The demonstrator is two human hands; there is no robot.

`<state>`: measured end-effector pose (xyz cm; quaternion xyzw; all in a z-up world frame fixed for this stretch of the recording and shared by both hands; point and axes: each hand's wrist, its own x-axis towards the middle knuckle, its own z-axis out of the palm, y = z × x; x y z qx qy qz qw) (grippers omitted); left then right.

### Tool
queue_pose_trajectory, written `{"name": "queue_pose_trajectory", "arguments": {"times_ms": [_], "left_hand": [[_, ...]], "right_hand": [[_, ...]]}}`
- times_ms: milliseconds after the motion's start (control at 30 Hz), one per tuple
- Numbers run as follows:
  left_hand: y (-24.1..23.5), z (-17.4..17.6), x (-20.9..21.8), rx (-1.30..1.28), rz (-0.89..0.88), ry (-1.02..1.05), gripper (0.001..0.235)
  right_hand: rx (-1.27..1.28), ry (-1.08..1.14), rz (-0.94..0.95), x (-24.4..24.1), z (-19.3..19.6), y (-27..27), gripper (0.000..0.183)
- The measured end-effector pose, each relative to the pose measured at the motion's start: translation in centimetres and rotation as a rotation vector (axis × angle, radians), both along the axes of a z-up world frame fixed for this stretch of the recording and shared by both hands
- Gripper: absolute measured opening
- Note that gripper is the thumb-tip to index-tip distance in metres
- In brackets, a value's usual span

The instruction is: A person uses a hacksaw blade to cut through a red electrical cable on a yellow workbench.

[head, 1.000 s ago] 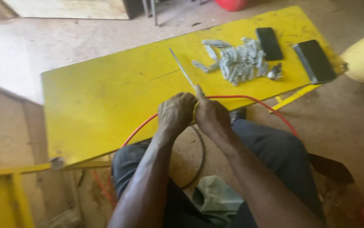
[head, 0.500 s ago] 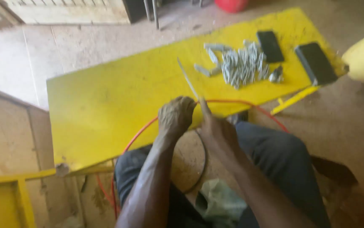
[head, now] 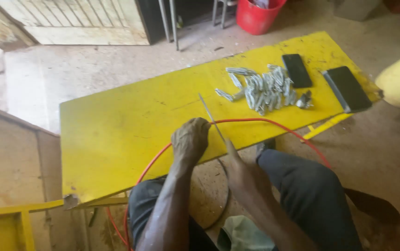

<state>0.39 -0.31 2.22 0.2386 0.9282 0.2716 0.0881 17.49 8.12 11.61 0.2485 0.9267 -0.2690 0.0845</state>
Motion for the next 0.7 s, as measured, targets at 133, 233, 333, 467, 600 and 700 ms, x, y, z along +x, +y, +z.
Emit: {"name": "queue_pose_trajectory", "arguments": {"times_ms": [133,233,333,467,600,700], "left_hand": [[0.5,-0.5,1.6,-0.090,-0.068,-0.041,0.036],[1.1,0.0,2.2,-0.075,-0.096,-0.075,0.040],[0.8,-0.5,2.9,-0.178,-0.114,-0.060,0.036],[0.8,0.2,0.1,-0.072,-0.076,-0.034,0.033],[0.8,0.3,1.1,-0.047,-0.063,-0.037,0.029],[0.7,-1.7,2.1,-0.047,-0.121,-0.028,0.034]], "right_hand": [[0.027,-0.156,-0.052,0.8,-0.3,-0.4,0.074],[-0.036,-0.001,-0.048,-4.1,-1.9,1.4,0.073],[0.059,0.115,0.063,-5.4,-6.7,3.1,0.069],[-0.016,-0.012,-0.005,-2.0,-3.9,2.0,0.076],[0.001,-0.055,-0.022,-0.6,-0.8,0.2,0.073],[0.084,0.091,0.089,-6.4,-4.2,2.7,0.068]]}}
